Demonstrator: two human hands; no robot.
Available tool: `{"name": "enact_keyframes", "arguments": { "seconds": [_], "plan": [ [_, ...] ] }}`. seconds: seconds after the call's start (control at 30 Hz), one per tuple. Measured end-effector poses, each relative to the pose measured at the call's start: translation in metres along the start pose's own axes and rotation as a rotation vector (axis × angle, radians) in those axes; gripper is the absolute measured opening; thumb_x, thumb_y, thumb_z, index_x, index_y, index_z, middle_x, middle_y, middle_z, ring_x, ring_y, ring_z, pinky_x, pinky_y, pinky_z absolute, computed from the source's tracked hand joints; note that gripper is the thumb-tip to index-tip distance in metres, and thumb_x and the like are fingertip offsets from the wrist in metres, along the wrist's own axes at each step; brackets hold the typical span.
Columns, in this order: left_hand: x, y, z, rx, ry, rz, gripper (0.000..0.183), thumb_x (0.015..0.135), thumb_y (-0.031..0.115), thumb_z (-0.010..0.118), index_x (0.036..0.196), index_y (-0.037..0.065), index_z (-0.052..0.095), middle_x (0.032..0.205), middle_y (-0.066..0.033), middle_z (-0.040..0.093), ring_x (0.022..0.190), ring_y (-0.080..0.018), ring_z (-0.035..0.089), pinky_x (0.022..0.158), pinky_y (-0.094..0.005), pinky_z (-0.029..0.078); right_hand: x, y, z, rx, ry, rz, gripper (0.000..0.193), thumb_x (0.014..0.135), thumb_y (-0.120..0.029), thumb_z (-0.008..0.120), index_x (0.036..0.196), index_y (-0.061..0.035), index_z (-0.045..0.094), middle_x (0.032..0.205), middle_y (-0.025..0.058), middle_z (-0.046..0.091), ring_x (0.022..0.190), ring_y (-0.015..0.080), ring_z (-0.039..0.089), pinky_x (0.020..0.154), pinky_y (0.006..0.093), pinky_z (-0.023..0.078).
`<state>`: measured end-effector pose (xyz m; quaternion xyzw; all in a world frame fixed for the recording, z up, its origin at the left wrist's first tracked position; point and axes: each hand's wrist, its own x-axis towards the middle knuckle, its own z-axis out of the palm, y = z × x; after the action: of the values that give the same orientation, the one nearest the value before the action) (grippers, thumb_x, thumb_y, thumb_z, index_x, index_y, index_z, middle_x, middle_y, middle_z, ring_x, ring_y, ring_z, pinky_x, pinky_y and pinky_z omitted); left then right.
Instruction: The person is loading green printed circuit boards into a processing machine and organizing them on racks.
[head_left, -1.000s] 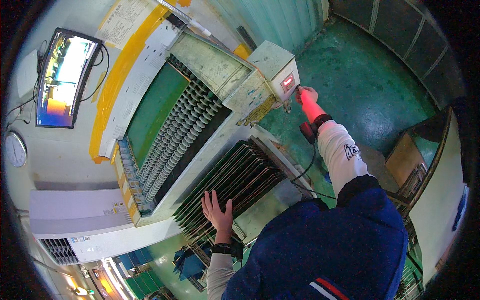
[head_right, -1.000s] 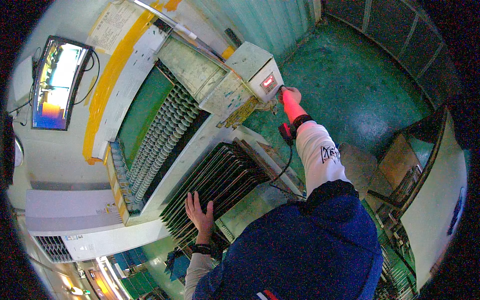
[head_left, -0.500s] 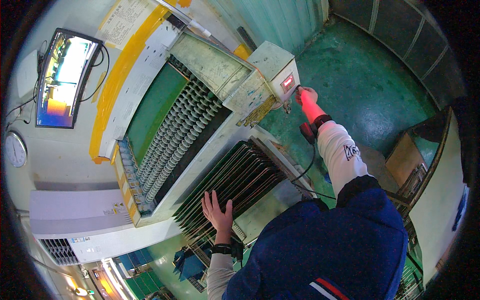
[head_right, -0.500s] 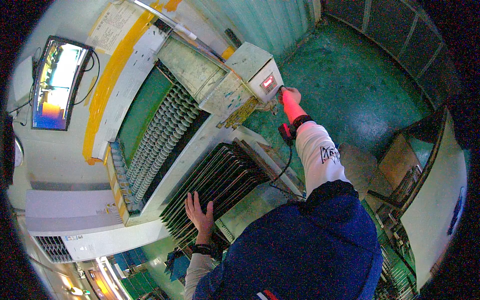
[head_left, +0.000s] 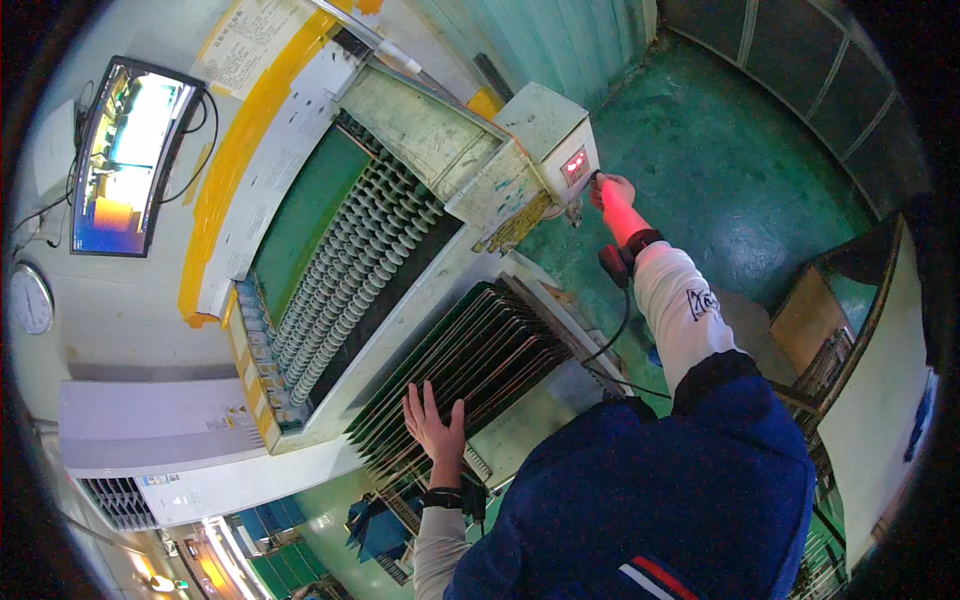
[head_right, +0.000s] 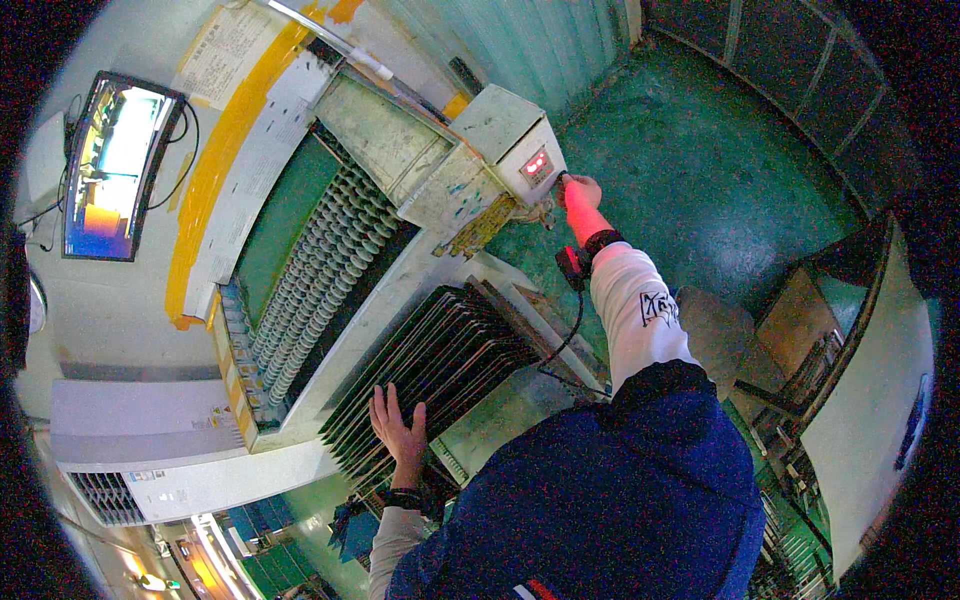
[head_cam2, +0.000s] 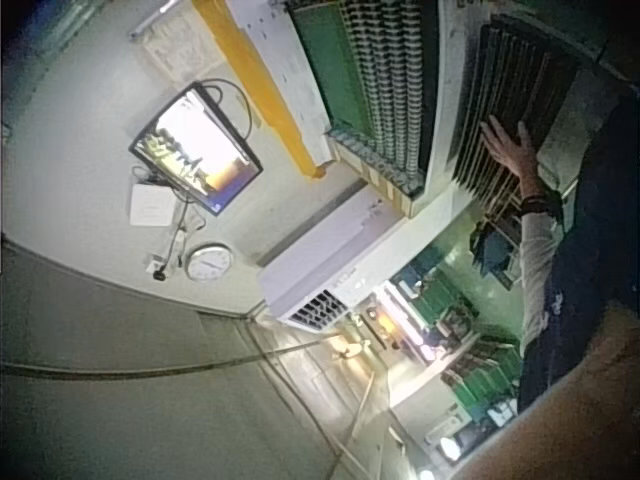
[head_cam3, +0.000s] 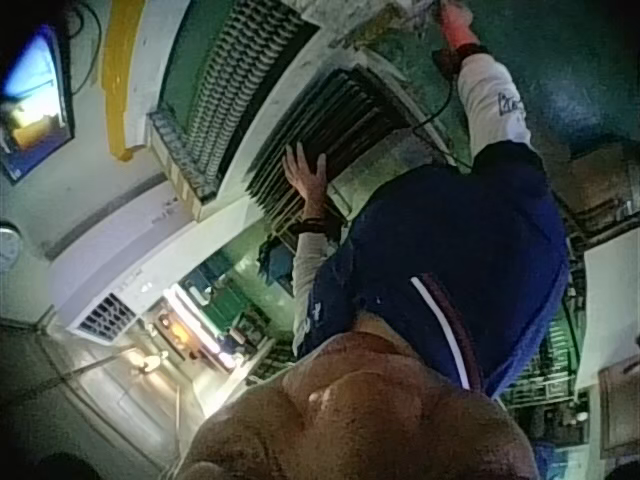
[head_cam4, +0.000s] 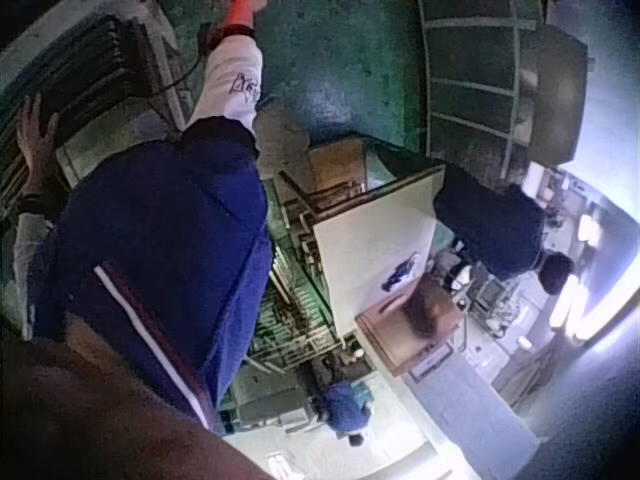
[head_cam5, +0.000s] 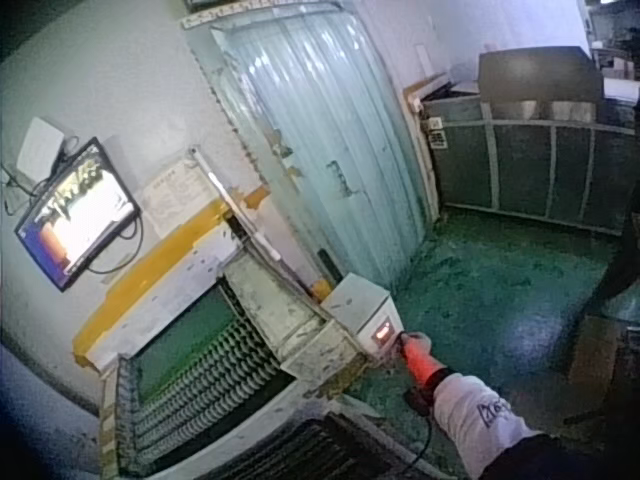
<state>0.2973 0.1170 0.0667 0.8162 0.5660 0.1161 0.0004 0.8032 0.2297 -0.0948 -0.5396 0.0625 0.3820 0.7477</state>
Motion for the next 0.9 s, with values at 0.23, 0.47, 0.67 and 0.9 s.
{"name": "enact_keyframes", "arguments": {
  "seconds": [0.23,0.47,0.67,0.9],
  "plan": [
    [-0.004,-0.002,-0.001,-0.005,0.0,-0.015,0.062,0.079,0.039,0.063,0.131,0.011,0.045,0.141,-0.013,0.033,0.129,-0.0378,0.028,0.104,-0.05,0.022,-0.015,-0.002,0.011,-0.033,0.073,0.01,0.018,0.084,-0.015,0.063,0.095,-0.0025,0.056,0.073,0.0055,0.059,0.054,0.0134,0.055,0.043,0.0259,0.043],
    [-0.001,-0.001,-0.001,-0.01,0.004,0.003,0.063,0.079,0.039,0.063,0.132,0.012,0.044,0.142,-0.0119,0.032,0.13,-0.037,0.027,0.104,-0.0505,0.021,-0.01,0.023,-0.004,0.089,-0.094,-0.003,0.013,0.082,-0.012,0.064,0.079,-0.0047,0.053,0.056,-0.0005,0.047,0.042,0.0123,0.043,0.037,0.0276,0.033],
    [0.002,0.002,0.0,-0.006,-0.013,-0.031,0.065,0.077,0.04,0.064,0.133,0.016,0.043,0.144,-0.0084,0.03,0.132,-0.0338,0.025,0.105,-0.0503,0.02,-0.022,0.089,-0.06,-0.932,-0.414,-0.398,0.026,0.079,-0.013,0.062,0.059,-0.0119,0.047,0.052,-0.0016,0.046,0.043,0.014,0.044,0.04,0.0311,0.034],
    [-0.014,-0.011,-0.007,-0.028,0.005,-0.048,0.065,0.077,0.042,0.064,0.132,0.014,0.044,0.143,-0.0093,0.03,0.13,-0.0363,0.026,0.105,-0.0516,0.021,-0.124,0.126,-0.117,-0.394,-0.556,0.464,0.018,0.082,-0.017,0.056,0.066,-0.0082,0.055,0.064,0.0094,0.059,0.049,0.0194,0.057,0.041,0.0374,0.042]
  ]
}}
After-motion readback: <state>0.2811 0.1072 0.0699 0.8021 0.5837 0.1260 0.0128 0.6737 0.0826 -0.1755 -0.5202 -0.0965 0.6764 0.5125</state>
